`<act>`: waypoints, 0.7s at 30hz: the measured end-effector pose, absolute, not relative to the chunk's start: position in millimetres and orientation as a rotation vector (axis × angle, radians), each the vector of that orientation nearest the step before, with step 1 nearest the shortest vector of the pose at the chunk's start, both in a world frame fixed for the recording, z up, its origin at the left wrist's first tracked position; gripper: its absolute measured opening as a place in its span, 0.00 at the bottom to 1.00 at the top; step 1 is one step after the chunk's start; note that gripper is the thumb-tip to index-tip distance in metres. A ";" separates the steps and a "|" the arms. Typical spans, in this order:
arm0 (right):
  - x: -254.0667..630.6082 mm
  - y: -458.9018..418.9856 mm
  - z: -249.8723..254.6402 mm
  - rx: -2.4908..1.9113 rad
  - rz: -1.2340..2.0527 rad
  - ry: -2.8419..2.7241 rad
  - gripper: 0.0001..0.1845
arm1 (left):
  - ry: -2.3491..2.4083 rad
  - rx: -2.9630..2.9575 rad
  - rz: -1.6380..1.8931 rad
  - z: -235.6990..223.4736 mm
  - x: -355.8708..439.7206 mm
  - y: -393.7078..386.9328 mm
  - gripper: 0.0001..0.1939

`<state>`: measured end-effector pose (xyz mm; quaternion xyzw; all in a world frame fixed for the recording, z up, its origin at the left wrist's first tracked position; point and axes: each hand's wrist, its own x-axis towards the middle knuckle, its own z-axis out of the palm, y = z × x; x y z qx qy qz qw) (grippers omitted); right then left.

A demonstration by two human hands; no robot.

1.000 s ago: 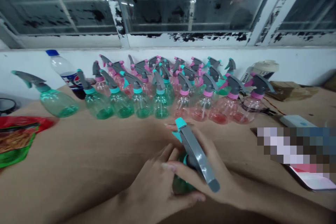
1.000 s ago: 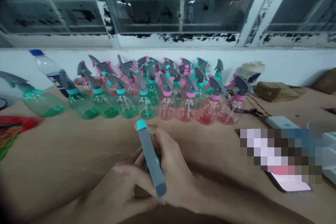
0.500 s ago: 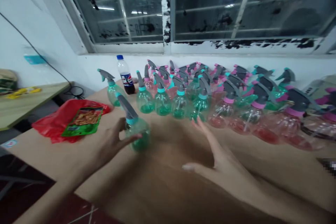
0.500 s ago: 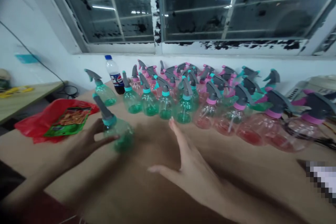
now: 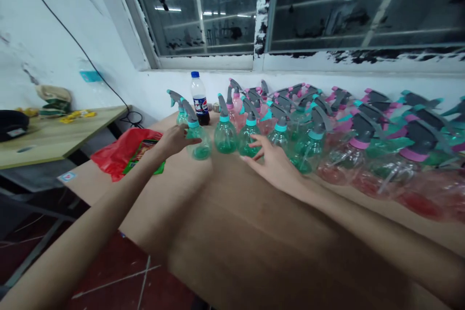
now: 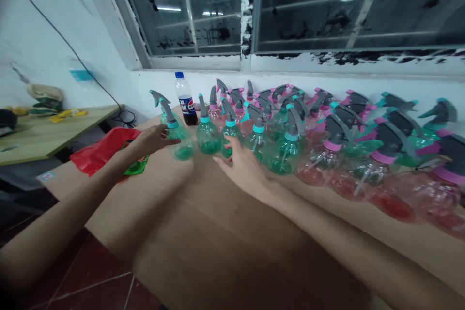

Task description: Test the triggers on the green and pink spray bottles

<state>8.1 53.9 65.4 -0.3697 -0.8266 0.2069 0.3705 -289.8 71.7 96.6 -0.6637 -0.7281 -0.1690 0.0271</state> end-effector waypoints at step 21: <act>-93.9 138.8 86.0 -1.198 0.618 -2.033 0.22 | -2.167 -1.918 -0.504 92.3 -284.9 111.4 0.28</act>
